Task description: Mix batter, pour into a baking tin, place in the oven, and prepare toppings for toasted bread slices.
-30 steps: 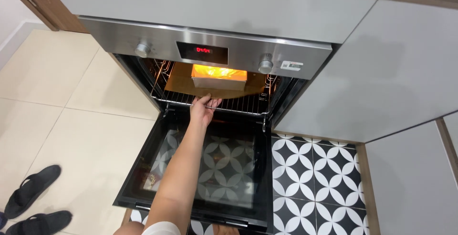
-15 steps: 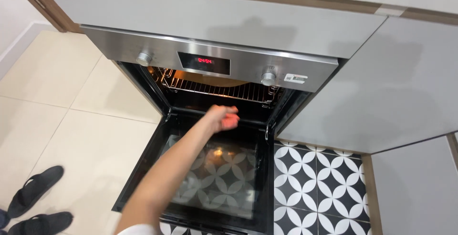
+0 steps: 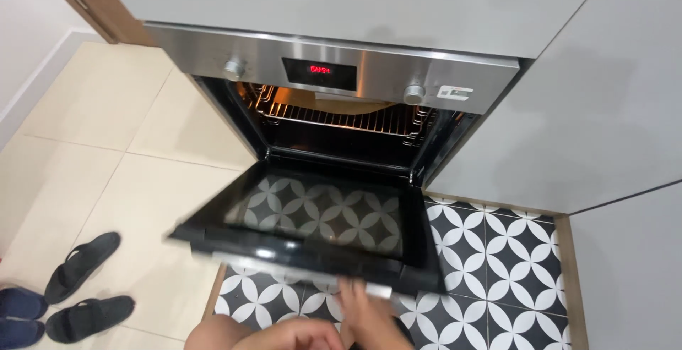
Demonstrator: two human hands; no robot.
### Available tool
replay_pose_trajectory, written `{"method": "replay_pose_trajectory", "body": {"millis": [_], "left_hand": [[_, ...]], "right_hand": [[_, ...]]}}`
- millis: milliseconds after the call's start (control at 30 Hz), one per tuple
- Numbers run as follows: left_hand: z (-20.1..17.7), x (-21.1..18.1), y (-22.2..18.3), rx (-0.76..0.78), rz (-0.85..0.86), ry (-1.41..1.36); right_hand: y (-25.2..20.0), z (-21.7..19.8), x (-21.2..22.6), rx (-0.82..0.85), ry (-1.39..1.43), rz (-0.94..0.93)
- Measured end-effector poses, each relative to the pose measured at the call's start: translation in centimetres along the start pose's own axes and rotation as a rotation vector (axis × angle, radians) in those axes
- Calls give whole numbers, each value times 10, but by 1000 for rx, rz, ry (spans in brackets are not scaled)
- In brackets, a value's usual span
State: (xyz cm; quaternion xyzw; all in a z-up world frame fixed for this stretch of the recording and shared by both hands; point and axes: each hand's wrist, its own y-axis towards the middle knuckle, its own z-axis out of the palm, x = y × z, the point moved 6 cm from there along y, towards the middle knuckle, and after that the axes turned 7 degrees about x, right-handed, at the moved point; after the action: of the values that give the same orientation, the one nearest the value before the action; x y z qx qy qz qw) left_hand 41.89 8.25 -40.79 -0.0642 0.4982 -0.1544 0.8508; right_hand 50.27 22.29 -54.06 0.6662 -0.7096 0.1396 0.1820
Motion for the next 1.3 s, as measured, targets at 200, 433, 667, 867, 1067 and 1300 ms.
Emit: {"method": "replay_pose_trajectory", "body": {"millis": [200, 433, 667, 867, 1067, 1300], "left_hand": [[-87, 102, 0, -610, 216, -417], [-68, 6, 36, -876, 321, 413], [-44, -192, 71, -1126, 802, 1183], [-46, -275, 146, -1011, 1042, 1483], [-62, -278, 173, -957, 1041, 1724], [-60, -278, 173, -922, 1055, 1844]], "right_hand": [[153, -164, 7, -419, -177, -51], [246, -228, -38, -585, -192, -33], [233, -241, -25, -593, -57, -18], [242, -213, -63, -569, 283, -102], [248, -213, -66, -344, 283, 187], [250, -209, -70, -386, 341, 159]]}}
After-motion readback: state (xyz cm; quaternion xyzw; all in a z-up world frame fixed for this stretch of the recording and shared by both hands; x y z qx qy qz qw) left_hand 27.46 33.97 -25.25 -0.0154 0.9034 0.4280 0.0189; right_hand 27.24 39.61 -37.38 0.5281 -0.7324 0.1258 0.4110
